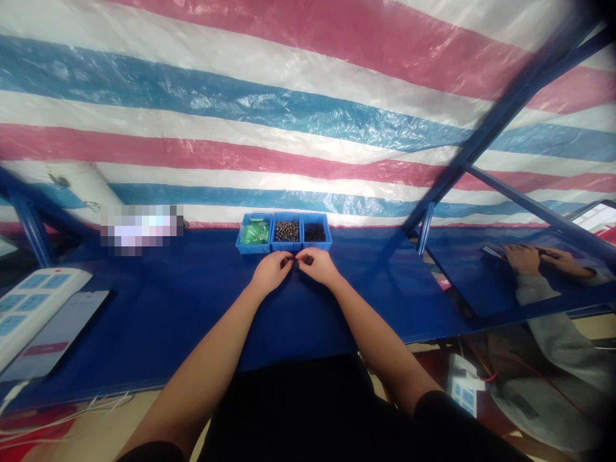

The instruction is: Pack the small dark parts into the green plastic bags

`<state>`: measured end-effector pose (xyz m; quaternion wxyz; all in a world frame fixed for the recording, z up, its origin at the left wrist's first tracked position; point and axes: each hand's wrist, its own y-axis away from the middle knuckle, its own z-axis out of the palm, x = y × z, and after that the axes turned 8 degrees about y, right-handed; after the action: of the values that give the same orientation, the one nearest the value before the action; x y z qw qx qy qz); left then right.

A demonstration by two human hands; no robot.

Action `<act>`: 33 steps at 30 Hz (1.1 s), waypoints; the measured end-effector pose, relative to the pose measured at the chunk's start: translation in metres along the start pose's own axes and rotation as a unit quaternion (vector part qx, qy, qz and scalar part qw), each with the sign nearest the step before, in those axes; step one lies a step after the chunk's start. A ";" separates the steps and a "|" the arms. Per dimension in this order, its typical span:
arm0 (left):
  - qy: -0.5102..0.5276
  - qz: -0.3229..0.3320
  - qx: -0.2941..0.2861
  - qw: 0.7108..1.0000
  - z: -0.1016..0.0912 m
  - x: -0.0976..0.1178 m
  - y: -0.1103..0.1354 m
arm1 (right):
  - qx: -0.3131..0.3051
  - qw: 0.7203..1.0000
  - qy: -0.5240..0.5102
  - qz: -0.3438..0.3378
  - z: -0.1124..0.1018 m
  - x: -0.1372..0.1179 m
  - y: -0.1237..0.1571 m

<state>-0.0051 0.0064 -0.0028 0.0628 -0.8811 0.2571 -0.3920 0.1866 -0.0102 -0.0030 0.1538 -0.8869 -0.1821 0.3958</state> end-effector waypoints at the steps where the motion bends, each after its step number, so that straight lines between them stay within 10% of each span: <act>1: 0.005 0.006 -0.002 1.000 0.000 0.001 0.000 | 0.011 1.000 -0.014 0.012 -0.001 0.000 0.000; 33: 0.093 -0.023 0.028 0.995 -0.004 0.014 0.004 | 0.048 0.998 -0.044 0.023 -0.003 -0.006 -0.001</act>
<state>-0.0017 -0.0040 0.0083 0.0543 -0.8442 0.2308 -0.4807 0.1846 -0.0127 0.0030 0.1791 -0.8640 -0.1486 0.4464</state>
